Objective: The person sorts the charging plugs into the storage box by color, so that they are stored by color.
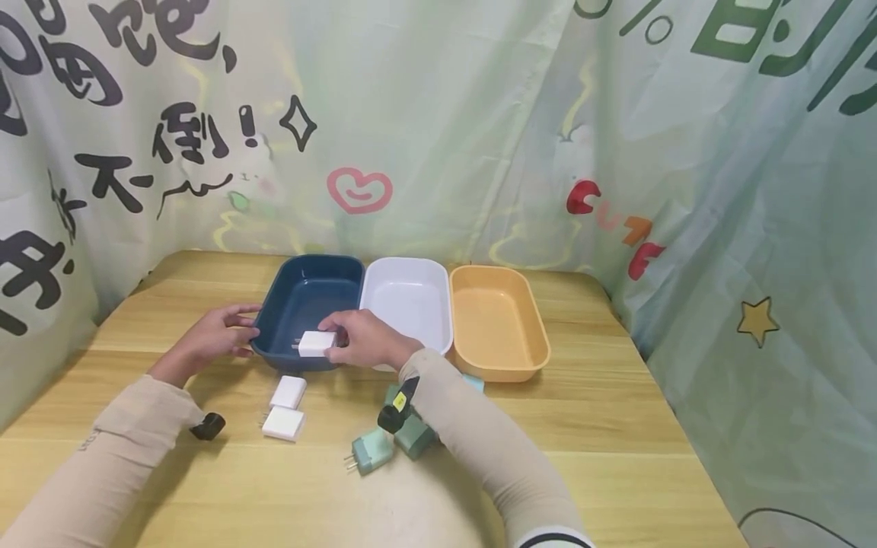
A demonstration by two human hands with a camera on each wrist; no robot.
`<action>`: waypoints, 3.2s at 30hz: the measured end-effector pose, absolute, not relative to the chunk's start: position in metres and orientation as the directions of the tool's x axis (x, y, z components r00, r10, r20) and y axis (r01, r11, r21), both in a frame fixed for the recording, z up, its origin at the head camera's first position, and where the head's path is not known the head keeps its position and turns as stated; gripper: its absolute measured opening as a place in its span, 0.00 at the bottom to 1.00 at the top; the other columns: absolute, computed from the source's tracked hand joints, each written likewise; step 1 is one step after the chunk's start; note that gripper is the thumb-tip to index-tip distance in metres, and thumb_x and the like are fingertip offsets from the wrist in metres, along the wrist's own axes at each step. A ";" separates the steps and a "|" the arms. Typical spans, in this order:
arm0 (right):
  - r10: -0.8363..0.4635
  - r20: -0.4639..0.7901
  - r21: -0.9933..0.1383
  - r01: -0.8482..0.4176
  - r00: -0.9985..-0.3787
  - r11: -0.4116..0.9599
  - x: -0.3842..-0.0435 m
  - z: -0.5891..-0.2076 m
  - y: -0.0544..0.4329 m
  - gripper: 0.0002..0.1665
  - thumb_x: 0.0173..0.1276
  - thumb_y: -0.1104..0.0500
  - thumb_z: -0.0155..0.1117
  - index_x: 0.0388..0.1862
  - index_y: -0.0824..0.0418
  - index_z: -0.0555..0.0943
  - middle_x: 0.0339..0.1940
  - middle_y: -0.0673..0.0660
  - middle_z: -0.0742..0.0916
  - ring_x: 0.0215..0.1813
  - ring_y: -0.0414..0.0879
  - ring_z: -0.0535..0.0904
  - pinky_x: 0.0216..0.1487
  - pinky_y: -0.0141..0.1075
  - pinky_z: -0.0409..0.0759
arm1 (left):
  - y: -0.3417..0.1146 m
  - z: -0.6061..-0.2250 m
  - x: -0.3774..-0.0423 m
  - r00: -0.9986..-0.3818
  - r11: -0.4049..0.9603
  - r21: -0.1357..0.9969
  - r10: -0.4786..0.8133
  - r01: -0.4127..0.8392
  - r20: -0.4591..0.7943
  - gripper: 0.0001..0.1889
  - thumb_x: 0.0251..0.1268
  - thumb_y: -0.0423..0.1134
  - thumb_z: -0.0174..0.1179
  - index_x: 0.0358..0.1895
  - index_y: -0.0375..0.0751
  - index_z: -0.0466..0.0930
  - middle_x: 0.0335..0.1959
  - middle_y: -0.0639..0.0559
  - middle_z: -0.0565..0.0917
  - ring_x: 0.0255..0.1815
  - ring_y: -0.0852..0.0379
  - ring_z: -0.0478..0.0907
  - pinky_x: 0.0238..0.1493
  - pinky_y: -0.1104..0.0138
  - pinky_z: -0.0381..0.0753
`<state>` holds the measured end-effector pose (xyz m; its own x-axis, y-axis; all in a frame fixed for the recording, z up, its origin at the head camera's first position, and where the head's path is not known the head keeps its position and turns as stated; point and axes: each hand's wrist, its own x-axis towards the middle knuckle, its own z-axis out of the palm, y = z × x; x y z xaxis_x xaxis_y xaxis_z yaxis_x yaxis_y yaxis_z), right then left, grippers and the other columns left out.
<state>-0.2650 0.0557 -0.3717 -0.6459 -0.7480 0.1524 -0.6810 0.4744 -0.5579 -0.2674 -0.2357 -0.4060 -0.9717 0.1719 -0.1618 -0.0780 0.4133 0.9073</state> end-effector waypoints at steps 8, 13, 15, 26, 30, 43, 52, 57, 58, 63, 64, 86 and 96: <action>-0.725 0.141 -0.493 -0.683 -0.674 0.539 -0.276 -0.370 0.052 0.26 0.62 0.60 0.68 0.57 0.70 0.78 0.44 0.59 0.85 0.38 0.43 0.82 0.42 0.25 0.78 | -0.237 -0.405 -0.266 -0.972 0.412 0.908 0.169 -0.080 -0.162 0.30 0.70 0.28 0.52 0.73 0.31 0.56 0.60 0.26 0.67 0.42 0.49 0.79 0.41 0.58 0.85; -0.705 0.110 -0.492 -0.655 -0.700 0.573 -0.284 -0.369 0.052 0.24 0.64 0.59 0.68 0.57 0.67 0.79 0.46 0.59 0.83 0.41 0.44 0.80 0.44 0.25 0.77 | -0.237 -0.403 -0.268 -0.972 0.412 0.908 0.171 -0.076 -0.159 0.30 0.70 0.27 0.52 0.73 0.31 0.56 0.60 0.26 0.67 0.41 0.50 0.79 0.40 0.59 0.85; -0.699 0.102 -0.491 -0.647 -0.708 0.584 -0.287 -0.369 0.052 0.23 0.64 0.59 0.68 0.57 0.66 0.79 0.46 0.58 0.82 0.41 0.43 0.79 0.44 0.25 0.76 | -0.236 -0.404 -0.268 -0.972 0.413 0.907 0.168 -0.080 -0.163 0.30 0.70 0.27 0.52 0.73 0.31 0.56 0.60 0.26 0.67 0.40 0.50 0.79 0.40 0.59 0.85; -0.700 0.173 -0.489 -0.677 -0.693 0.550 -0.304 -0.374 0.045 0.24 0.62 0.61 0.68 0.56 0.68 0.79 0.47 0.60 0.82 0.43 0.46 0.78 0.46 0.27 0.76 | -0.235 -0.404 -0.266 -0.973 0.412 0.907 0.160 -0.085 -0.165 0.29 0.70 0.27 0.52 0.73 0.31 0.57 0.58 0.26 0.68 0.38 0.51 0.81 0.40 0.58 0.85; -0.677 0.166 -0.508 -0.651 -0.717 0.564 -0.312 -0.375 0.043 0.24 0.62 0.60 0.69 0.56 0.68 0.78 0.48 0.60 0.82 0.44 0.46 0.78 0.47 0.26 0.76 | -0.235 -0.404 -0.267 -0.973 0.414 0.906 0.161 -0.085 -0.165 0.29 0.70 0.27 0.52 0.73 0.31 0.57 0.59 0.26 0.68 0.39 0.50 0.80 0.39 0.58 0.85; -0.630 0.143 -0.537 -0.594 -0.764 0.599 -0.324 -0.376 0.037 0.25 0.61 0.59 0.71 0.56 0.69 0.78 0.49 0.61 0.82 0.47 0.47 0.79 0.50 0.27 0.77 | -0.234 -0.405 -0.269 -0.974 0.409 0.908 0.153 -0.093 -0.169 0.29 0.70 0.27 0.53 0.73 0.32 0.57 0.59 0.27 0.68 0.38 0.50 0.81 0.39 0.59 0.85; -0.606 0.127 -0.552 -0.564 -0.785 0.614 -0.326 -0.380 0.036 0.25 0.62 0.60 0.71 0.56 0.68 0.78 0.49 0.61 0.81 0.47 0.47 0.79 0.51 0.28 0.77 | -0.235 -0.406 -0.270 -0.973 0.407 0.908 0.151 -0.098 -0.172 0.30 0.70 0.28 0.53 0.73 0.33 0.57 0.59 0.27 0.68 0.39 0.50 0.80 0.40 0.58 0.85; -0.595 0.118 -0.561 -0.548 -0.795 0.620 -0.326 -0.382 0.035 0.25 0.62 0.59 0.71 0.57 0.68 0.77 0.49 0.60 0.81 0.47 0.47 0.78 0.52 0.29 0.77 | -0.235 -0.406 -0.269 -0.974 0.409 0.908 0.150 -0.092 -0.167 0.29 0.70 0.28 0.53 0.73 0.33 0.58 0.59 0.27 0.68 0.38 0.51 0.80 0.38 0.59 0.85; -0.593 0.120 -0.561 -0.548 -0.796 0.621 -0.327 -0.382 0.035 0.25 0.62 0.59 0.71 0.57 0.68 0.77 0.49 0.60 0.80 0.47 0.47 0.78 0.52 0.29 0.77 | -0.235 -0.406 -0.269 -0.975 0.411 0.907 0.149 -0.092 -0.166 0.29 0.70 0.28 0.53 0.73 0.33 0.58 0.59 0.27 0.68 0.38 0.51 0.80 0.38 0.59 0.85; -0.592 0.137 -0.576 -0.550 -0.794 0.604 -0.326 -0.383 0.036 0.25 0.63 0.60 0.69 0.57 0.69 0.77 0.48 0.60 0.81 0.48 0.47 0.79 0.52 0.29 0.77 | -0.234 -0.406 -0.269 -0.975 0.409 0.908 0.150 -0.089 -0.163 0.29 0.70 0.28 0.53 0.73 0.33 0.58 0.59 0.27 0.68 0.38 0.52 0.80 0.38 0.59 0.85; -0.592 0.142 -0.587 -0.549 -0.793 0.595 -0.326 -0.383 0.036 0.25 0.64 0.61 0.69 0.57 0.69 0.76 0.49 0.62 0.81 0.49 0.48 0.79 0.53 0.29 0.77 | -0.235 -0.406 -0.269 -0.975 0.409 0.908 0.151 -0.087 -0.162 0.29 0.70 0.28 0.53 0.73 0.32 0.58 0.59 0.27 0.68 0.38 0.52 0.80 0.38 0.59 0.85; -0.687 0.131 -0.657 -0.582 -0.715 0.480 -0.302 -0.374 0.055 0.33 0.62 0.65 0.68 0.65 0.70 0.68 0.60 0.65 0.78 0.59 0.55 0.76 0.59 0.34 0.74 | -0.235 -0.406 -0.268 -0.973 0.409 0.909 0.168 -0.079 -0.160 0.30 0.70 0.27 0.52 0.73 0.31 0.56 0.60 0.26 0.67 0.39 0.51 0.79 0.39 0.59 0.85; -0.736 0.102 -0.672 -0.592 -0.670 0.445 -0.281 -0.372 0.058 0.38 0.57 0.66 0.72 0.66 0.69 0.68 0.63 0.66 0.76 0.59 0.52 0.75 0.63 0.42 0.72 | -0.234 -0.404 -0.267 -0.971 0.407 0.910 0.173 -0.081 -0.164 0.30 0.70 0.28 0.53 0.74 0.32 0.55 0.61 0.26 0.67 0.40 0.50 0.80 0.39 0.59 0.85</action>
<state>-0.2808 0.0580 -0.3722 -0.6696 -0.7357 0.1020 -0.5917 0.4454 -0.6720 -0.2671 -0.2340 -0.4044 -0.9711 0.1731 -0.1642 -0.0814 0.4068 0.9099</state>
